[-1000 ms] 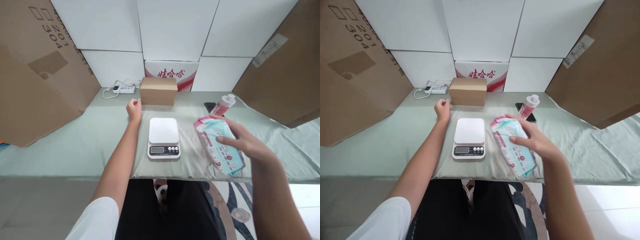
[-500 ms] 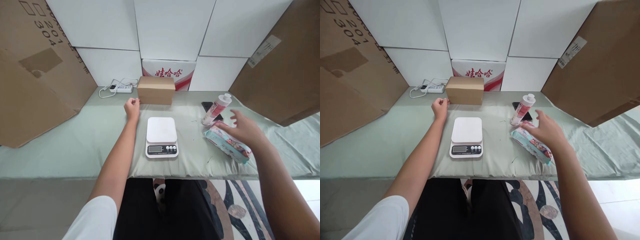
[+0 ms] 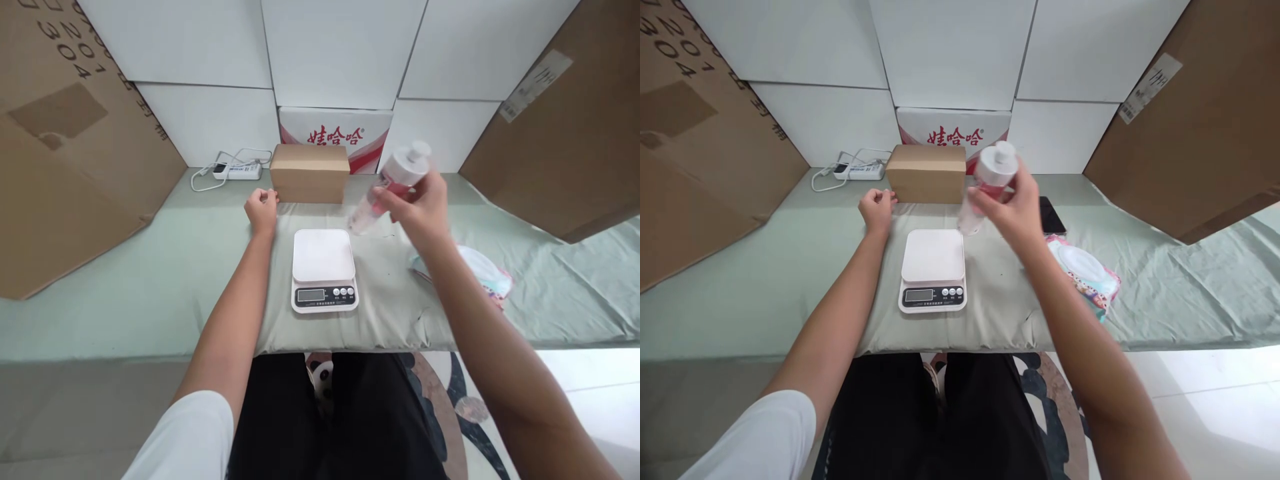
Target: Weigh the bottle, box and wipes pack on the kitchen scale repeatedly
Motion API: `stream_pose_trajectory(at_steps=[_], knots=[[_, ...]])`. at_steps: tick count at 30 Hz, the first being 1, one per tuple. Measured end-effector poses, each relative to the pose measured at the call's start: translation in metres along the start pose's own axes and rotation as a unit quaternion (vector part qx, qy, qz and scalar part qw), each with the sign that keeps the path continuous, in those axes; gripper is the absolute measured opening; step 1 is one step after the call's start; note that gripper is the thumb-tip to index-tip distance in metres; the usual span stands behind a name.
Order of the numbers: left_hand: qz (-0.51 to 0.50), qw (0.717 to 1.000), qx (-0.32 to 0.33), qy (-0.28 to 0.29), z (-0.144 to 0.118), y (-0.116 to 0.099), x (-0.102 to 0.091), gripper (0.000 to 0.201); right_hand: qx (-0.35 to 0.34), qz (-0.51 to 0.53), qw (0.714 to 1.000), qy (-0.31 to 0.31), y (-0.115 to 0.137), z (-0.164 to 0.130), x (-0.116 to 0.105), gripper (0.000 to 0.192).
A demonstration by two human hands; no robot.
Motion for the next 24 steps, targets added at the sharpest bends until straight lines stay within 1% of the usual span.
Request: stream_pose_trajectory(at_steps=[2, 5, 7, 9, 11, 13, 16, 18, 20, 23, 24], knots=[[-0.012, 1.000, -0.012, -0.012, -0.001, 0.000, -0.001, 0.024, -0.033, 0.028, 0.999, 0.025, 0.015, -0.015, 0.033, 0.048], [-0.027, 0.999, -0.019, -0.015, -0.003, -0.001, -0.002, 0.024, -0.050, 0.041, 0.996, 0.062, 0.017, -0.030, 0.074, 0.053], [-0.035, 0.999, -0.018, -0.017, -0.004, -0.002, -0.003, 0.024, -0.046, 0.050, 0.995, 0.079, 0.010, -0.035, 0.092, 0.055], [-0.039, 0.999, -0.018, -0.020, -0.004, -0.001, -0.003, 0.023, -0.038, 0.056, 0.994, 0.088, 0.002, -0.037, 0.102, 0.055], [-0.041, 0.999, -0.019, -0.021, -0.004, 0.002, -0.002, 0.023, -0.030, 0.055, 0.993, 0.096, -0.004, -0.038, 0.104, 0.056], [-0.039, 0.999, -0.021, -0.021, -0.003, 0.004, -0.001, 0.023, -0.028, 0.044, 0.993, 0.106, -0.006, -0.039, 0.102, 0.062], [-0.035, 0.999, -0.020, -0.023, -0.003, 0.005, -0.001, 0.023, -0.024, 0.019, 0.995, 0.099, -0.004, -0.040, 0.088, 0.082], [-0.036, 0.999, -0.018, -0.022, -0.003, 0.004, -0.001, 0.023, -0.021, -0.002, 0.996, 0.088, -0.001, -0.041, 0.079, 0.089], [-0.036, 0.999, -0.019, -0.020, -0.003, 0.004, -0.001, 0.023, -0.020, -0.018, 0.995, 0.100, 0.002, -0.042, 0.080, 0.082], [-0.036, 0.999, -0.022, -0.017, -0.003, 0.003, -0.001, 0.023, -0.019, -0.007, 0.990, 0.139, 0.006, -0.044, 0.088, 0.061], [-0.036, 0.999, -0.023, -0.016, -0.003, 0.003, -0.001, 0.023, -0.018, 0.004, 0.990, 0.141, 0.007, -0.043, 0.088, 0.054]])
Point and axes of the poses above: each hand's wrist, its own z-axis towards the middle knuckle, its own x-axis out of the palm, y = z × x, the point moved 7 cm from there along z, towards the middle knuckle, and after that the axes turned 14 degrees about x, right-handed, at the moved point
